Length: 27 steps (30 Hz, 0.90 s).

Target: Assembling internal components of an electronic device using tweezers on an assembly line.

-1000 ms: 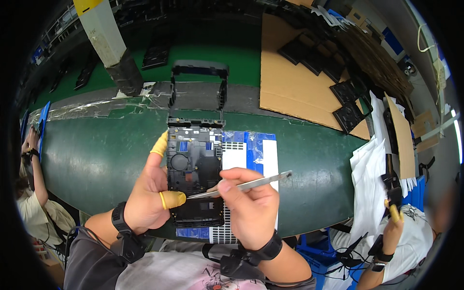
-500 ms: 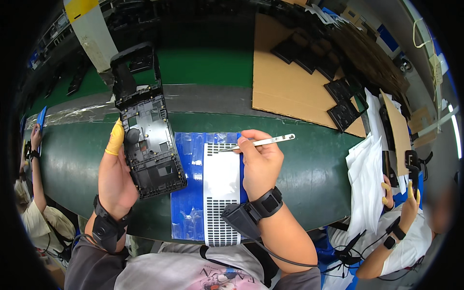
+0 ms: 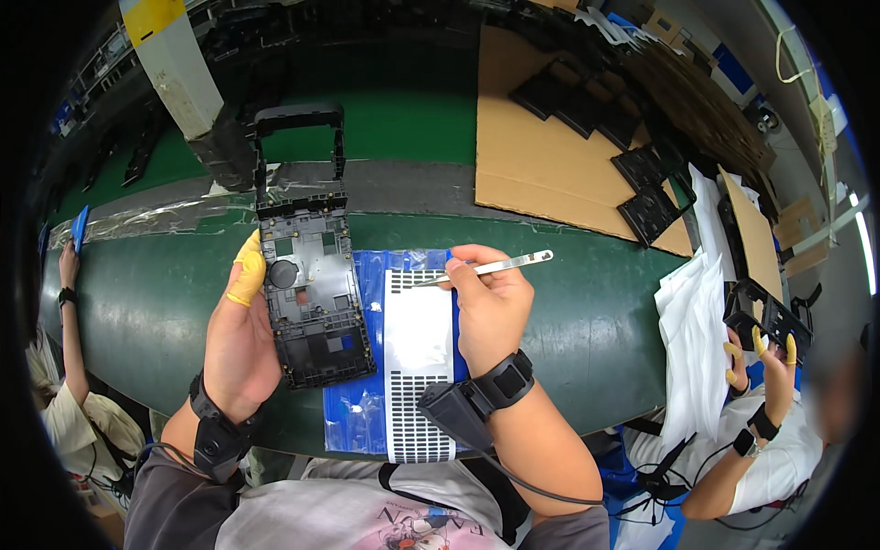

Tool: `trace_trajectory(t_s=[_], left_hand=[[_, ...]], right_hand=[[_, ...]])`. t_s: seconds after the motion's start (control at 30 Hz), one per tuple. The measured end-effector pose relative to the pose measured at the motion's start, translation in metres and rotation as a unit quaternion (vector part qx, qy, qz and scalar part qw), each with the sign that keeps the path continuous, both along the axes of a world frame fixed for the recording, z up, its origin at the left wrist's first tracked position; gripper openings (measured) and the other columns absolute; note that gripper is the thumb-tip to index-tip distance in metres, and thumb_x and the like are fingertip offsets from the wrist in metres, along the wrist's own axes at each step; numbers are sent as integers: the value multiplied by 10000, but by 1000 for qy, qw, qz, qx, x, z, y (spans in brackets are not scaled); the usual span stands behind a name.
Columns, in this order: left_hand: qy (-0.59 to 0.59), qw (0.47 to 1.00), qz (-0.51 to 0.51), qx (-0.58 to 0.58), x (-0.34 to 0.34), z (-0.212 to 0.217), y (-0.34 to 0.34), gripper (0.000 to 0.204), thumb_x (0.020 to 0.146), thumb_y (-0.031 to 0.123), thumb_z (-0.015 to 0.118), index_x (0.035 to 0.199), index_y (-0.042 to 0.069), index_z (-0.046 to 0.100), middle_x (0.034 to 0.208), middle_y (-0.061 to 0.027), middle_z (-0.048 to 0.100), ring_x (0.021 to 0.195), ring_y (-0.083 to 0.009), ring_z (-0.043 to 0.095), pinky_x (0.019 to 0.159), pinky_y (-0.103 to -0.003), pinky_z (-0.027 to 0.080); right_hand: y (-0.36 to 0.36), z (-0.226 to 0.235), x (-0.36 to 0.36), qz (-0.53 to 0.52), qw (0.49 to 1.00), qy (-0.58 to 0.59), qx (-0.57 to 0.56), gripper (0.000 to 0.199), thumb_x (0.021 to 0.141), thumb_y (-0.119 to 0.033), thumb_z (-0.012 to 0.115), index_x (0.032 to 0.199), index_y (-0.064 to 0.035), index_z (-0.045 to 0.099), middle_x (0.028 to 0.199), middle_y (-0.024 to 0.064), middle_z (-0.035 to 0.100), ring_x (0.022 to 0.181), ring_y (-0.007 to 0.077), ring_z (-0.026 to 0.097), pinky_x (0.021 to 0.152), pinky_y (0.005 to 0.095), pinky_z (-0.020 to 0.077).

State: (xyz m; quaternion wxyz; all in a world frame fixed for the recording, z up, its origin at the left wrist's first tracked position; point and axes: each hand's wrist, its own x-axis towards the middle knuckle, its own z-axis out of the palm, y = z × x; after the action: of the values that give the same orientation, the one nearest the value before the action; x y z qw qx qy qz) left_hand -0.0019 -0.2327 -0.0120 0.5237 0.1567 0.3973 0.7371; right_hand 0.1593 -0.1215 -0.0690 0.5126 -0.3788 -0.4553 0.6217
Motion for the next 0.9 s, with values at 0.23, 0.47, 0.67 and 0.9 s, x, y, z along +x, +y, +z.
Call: trace_trajectory(t_s=[0.23, 0.47, 0.67, 0.9], left_hand=[[-10, 1000, -11, 15, 4, -2, -1, 363, 882, 204, 402, 1219, 102, 316, 1072, -51, 480, 894, -143, 499, 767, -300, 445], [-66, 993, -93, 3, 13, -7, -10, 398, 881, 190, 405, 1250, 112, 280, 1105, -54, 467, 897, -125, 492, 774, -271, 436], [-73, 992, -107, -2, 15, -6, -13, 444, 869, 226, 440, 1260, 102, 268, 1107, -49, 468, 895, -117, 496, 780, -261, 436], [-63, 991, -116, 10, 19, -5, -15, 543, 835, 317, 482, 1268, 81, 256, 1180, -75, 424, 1048, -180, 446, 877, -336, 386]], right_hand=[[-1, 5, 1, -1, 1000, 6, -15, 136, 735, 38, 547, 871, 50, 557, 640, 44, 544, 514, 54, 465, 450, 168, 315], [-50, 54, 7, 70, 996, 41, -22, 168, 735, 19, 570, 900, 39, 549, 668, 42, 548, 535, 61, 460, 512, 190, 366], [-71, 55, -11, 59, 997, 42, -20, 164, 740, -18, 578, 893, 23, 538, 676, 67, 561, 500, 53, 408, 473, 174, 324], [-71, 52, -13, 59, 996, 59, -19, 168, 746, -26, 575, 902, 18, 531, 682, 76, 566, 509, 59, 426, 474, 169, 327]])
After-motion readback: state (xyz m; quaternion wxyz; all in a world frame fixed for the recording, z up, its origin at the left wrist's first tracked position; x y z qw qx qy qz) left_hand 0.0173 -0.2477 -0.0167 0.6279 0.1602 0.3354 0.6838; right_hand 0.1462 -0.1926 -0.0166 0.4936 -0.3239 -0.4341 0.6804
